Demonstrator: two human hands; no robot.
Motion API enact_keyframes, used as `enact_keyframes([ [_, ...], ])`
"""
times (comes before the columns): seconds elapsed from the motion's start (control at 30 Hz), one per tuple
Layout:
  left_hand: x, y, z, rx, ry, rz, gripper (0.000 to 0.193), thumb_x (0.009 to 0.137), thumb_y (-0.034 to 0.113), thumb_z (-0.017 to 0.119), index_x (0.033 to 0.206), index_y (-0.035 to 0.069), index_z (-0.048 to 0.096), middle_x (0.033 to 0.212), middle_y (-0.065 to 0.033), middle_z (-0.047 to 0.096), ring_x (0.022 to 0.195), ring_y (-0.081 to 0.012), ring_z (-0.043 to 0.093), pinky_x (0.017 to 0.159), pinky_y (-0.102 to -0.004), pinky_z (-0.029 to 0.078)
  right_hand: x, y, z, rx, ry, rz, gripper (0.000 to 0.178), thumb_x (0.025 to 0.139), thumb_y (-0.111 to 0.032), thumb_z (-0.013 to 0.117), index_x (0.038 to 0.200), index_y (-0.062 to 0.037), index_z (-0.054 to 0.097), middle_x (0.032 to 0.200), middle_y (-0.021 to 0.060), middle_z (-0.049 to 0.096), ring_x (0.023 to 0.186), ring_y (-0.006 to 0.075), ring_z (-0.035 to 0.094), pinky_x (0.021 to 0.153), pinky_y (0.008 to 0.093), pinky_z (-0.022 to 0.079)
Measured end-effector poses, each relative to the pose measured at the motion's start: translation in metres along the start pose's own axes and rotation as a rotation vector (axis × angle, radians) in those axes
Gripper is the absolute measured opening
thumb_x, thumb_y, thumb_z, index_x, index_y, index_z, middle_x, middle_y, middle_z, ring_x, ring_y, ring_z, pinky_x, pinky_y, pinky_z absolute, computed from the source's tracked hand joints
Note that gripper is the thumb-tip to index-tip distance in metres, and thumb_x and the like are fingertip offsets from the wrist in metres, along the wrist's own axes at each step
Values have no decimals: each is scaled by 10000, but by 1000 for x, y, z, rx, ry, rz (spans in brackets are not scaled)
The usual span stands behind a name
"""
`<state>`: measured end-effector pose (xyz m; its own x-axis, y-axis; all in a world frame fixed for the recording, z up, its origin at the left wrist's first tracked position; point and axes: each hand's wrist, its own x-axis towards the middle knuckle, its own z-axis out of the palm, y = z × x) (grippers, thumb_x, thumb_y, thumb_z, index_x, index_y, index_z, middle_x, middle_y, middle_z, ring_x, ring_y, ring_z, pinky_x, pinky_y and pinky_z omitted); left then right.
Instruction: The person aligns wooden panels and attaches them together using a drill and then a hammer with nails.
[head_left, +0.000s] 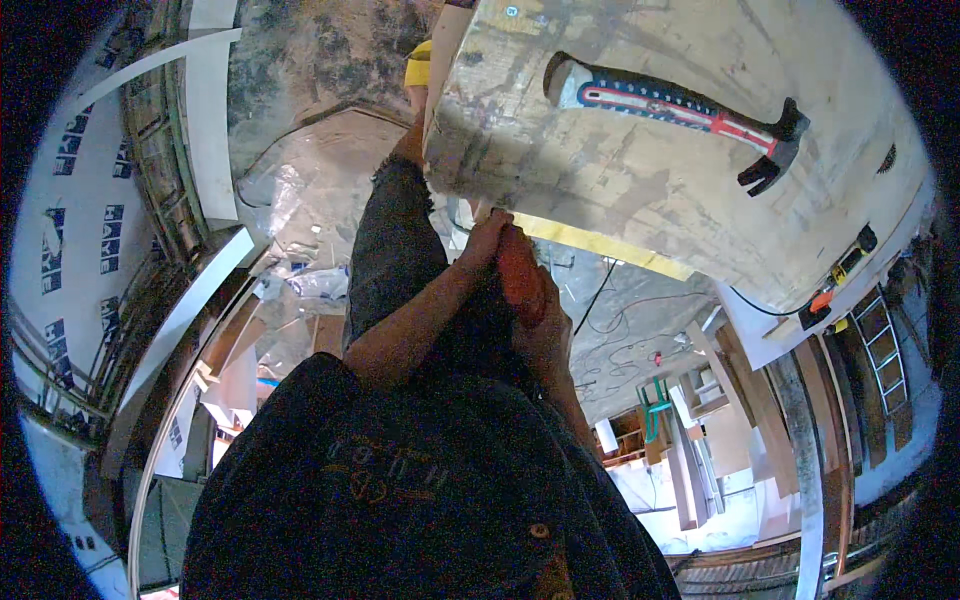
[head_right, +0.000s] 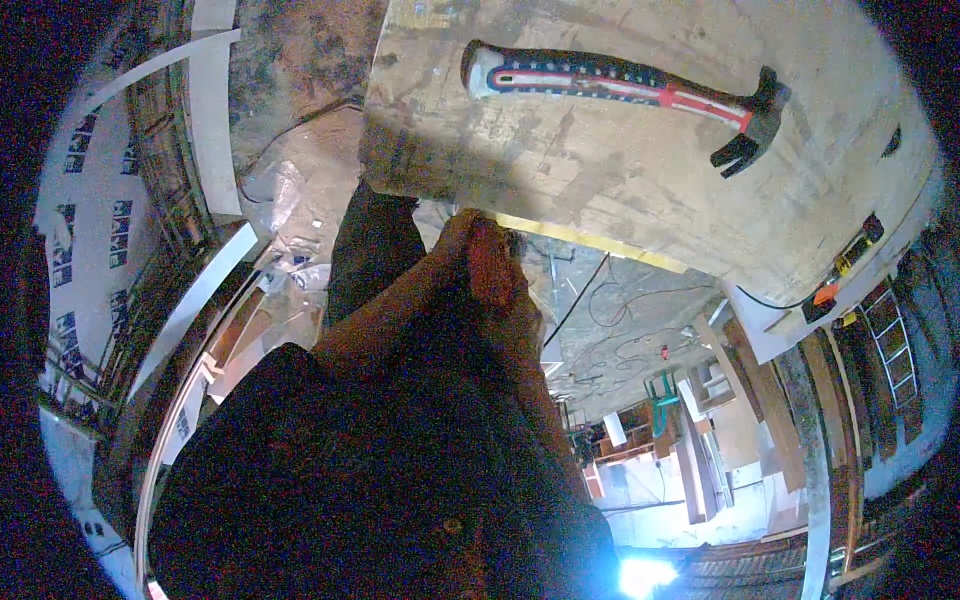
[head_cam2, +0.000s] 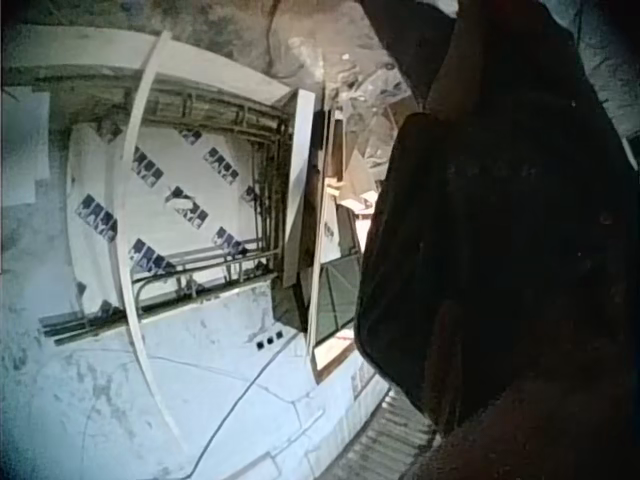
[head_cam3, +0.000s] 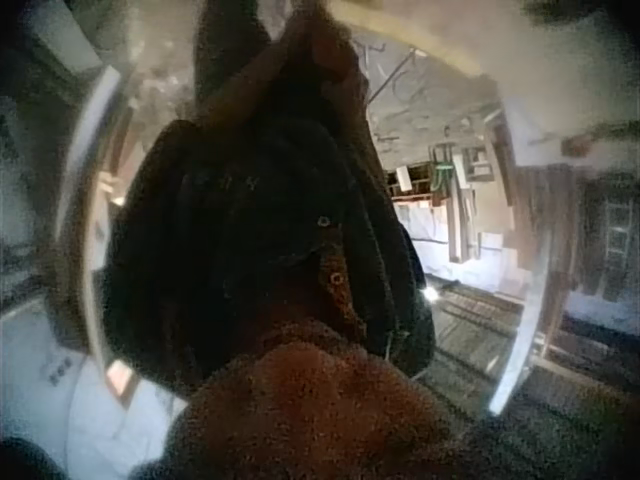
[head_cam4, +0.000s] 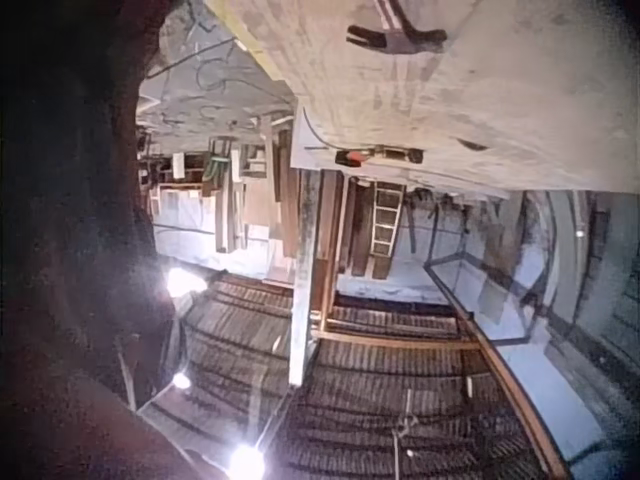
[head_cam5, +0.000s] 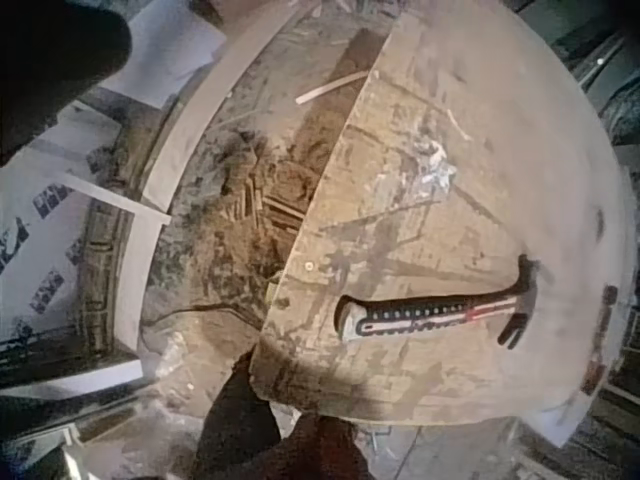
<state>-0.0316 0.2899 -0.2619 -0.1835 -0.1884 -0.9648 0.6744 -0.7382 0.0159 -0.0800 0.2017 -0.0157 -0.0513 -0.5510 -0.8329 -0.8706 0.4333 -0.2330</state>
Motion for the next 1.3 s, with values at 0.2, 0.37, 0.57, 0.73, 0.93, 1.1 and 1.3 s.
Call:
enact_keyframes([
  [0.2, -1, 5, 0, 56, -96, 83, 326, 870, 339, 561, 921, 26, 636, 860, -105, 651, 774, -187, 584, 730, -338, 466, 3, 3, 3, -79, -10, 14, 669, 818, -287, 659, 1404, -126, 380, 1088, 268, 642, 991, 448, 633, 798, 508, 524],
  [0.37, -13, 14, 4, 85, -161, 40, 337, 873, 351, 555, 922, 27, 636, 859, -106, 651, 768, -189, 586, 723, -340, 468, 6, 14, 6, -108, -62, 136, 688, 810, -284, 663, 1411, -123, 371, 1093, 266, 642, 988, 448, 634, 796, 508, 526],
  [0.57, -12, 21, 3, 111, -174, 46, 350, 877, 365, 548, 924, 30, 635, 858, -106, 651, 761, -192, 587, 715, -342, 470, 8, 19, 6, 10, 12, -103, 707, 805, -289, 661, 1420, -120, 355, 1096, 264, 643, 985, 450, 632, 797, 513, 526],
  [0.73, -10, 27, 5, 132, -190, 49, 360, 881, 377, 542, 925, 31, 635, 857, -106, 651, 755, -195, 589, 708, -344, 472, 15, 16, 4, 9, -14, -73, 703, 809, -312, 654, 1420, -136, 355, 1087, 260, 647, 989, 450, 630, 811, 514, 522],
  [0.93, -11, 32, -4, 130, -190, 45, 373, 885, 391, 534, 926, 33, 635, 856, -106, 651, 748, -198, 591, 700, -346, 475, 16, 11, 7, -45, -61, -33, 686, 816, -304, 643, 1423, -179, 352, 1069, 256, 653, 993, 455, 625, 826, 525, 511],
  [1.1, -5, 31, -4, 108, -175, 72, 384, 888, 402, 528, 928, 35, 634, 856, -107, 651, 742, -201, 593, 693, -348, 477, 17, 0, 11, -62, -24, -4, 639, 821, -233, 617, 1410, -170, 376, 1070, 260, 651, 991, 454, 625, 827, 530, 507],
  [1.3, 1, 32, 0, 48, -149, 142, 397, 892, 417, 521, 929, 37, 634, 855, -107, 651, 735, -204, 594, 685, -351, 479, 21, -2, 1, -71, -95, 56, 652, 816, -243, 645, 1407, -162, 382, 1022, 258, 662, 959, 454, 632, 801, 532, 512],
])
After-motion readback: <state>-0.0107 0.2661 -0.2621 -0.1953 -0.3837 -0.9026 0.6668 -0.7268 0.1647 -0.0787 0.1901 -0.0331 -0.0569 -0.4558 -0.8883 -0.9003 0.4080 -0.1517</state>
